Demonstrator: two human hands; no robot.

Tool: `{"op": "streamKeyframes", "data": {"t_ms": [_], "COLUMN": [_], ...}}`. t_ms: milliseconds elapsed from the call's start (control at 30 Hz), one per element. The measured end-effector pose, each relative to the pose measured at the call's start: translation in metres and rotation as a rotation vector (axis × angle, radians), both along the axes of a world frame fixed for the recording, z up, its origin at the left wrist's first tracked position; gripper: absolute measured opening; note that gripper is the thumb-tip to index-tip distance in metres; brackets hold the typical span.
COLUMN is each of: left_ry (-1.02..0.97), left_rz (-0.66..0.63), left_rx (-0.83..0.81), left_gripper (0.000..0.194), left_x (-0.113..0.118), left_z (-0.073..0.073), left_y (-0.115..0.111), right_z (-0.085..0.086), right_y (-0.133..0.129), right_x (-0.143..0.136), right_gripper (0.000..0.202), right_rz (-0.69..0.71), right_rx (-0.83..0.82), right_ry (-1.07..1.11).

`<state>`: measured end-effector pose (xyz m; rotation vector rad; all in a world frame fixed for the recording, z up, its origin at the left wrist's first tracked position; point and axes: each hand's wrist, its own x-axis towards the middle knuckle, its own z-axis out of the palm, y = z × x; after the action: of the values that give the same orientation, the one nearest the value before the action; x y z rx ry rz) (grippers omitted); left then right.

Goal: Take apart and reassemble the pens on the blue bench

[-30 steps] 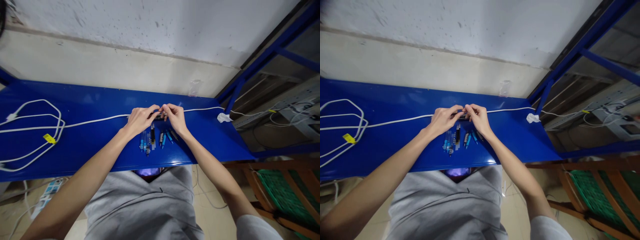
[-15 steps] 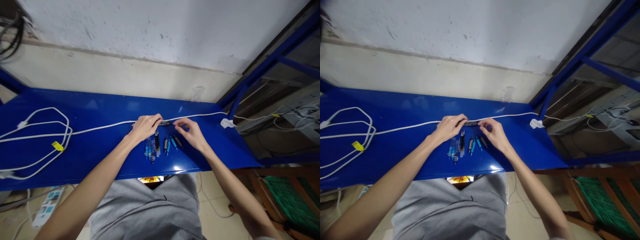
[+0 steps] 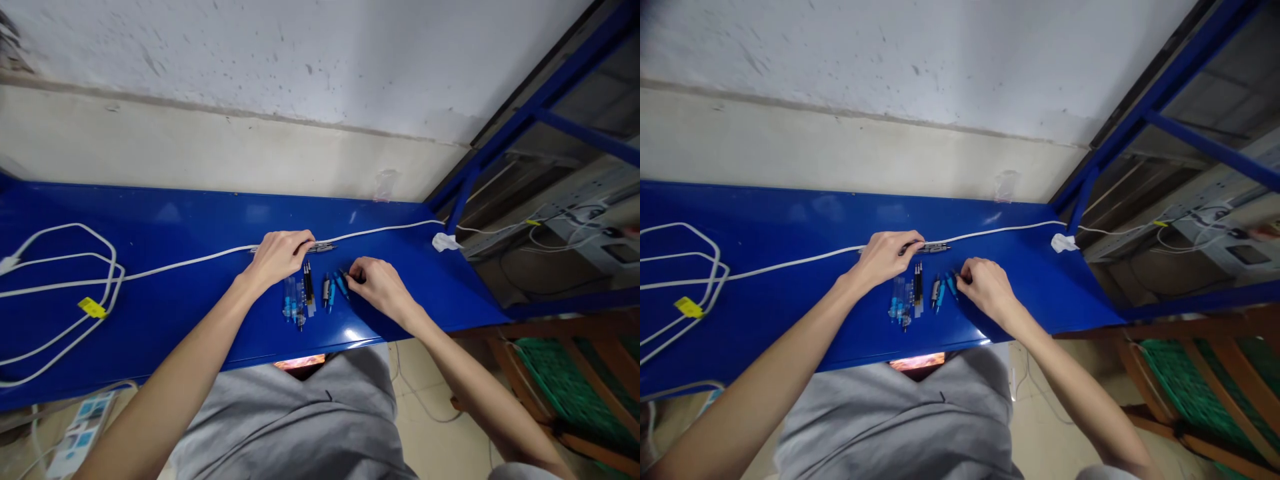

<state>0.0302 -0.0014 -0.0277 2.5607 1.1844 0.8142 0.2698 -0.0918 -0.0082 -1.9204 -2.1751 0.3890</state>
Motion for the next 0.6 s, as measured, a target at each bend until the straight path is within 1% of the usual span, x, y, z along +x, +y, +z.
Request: {"op": "streamKeyframes", "data": {"t_ms": [100,167,233,300,367,433,500,533,600], "left_ry": [-0.008,-0.015,-0.023,-0.031,-0.041,-0.058,-0.085,-0.101,-0.130], "left_rz": [0.011,0.019,0.020,0.012,0.001,-0.014,-0.029,-0.036,-0.043], "left_rx": [-0.002,-0.009,-0.017,-0.024,-0.034,-0.053,-0.077,-0.083,-0.080], "left_gripper": [0.022,0.022,0.022,0.022,0.022,0.021,0.020,0.020,0.020], "left_x": [-0.002,-0.002,-0.003,-0.003,-0.003,-0.003,-0.004,-0.004,-0.005], "left_z": [0.000,0.001,0.001,0.000,-0.002,-0.003,-0.004,-0.005,-0.006], "left_y": [0.001,0.002,0.002,0.003,0.004,0.006,0.007,0.008,0.009], "right_z": [0.009,0.019,0.031,0.040,0.041,0.031,0.014,0.003,-0.016], "right_y": [0.006,0.010,0.019,0.034,0.055,0.078,0.096,0.103,0.108], "right_x": [-0.003,-0.002,0.000,0.001,-0.002,-0.008,-0.015,-0.019,-0.026], "right_gripper": [0.012,0.013,0.012,0.012,0.015,0.020,0.025,0.027,0.028], "right_rz": [0.000,0.006,0.027,0.079,0.155,0.193,0.205,0.196,0.140], "right_rx": [0.002,0.013,0.053,0.129,0.217,0.280,0.303,0.322,0.379], "right_ry": [-0.080,-0.054,0.061,0.231,0.430,0.655,0.882,0.955,1.028]}}
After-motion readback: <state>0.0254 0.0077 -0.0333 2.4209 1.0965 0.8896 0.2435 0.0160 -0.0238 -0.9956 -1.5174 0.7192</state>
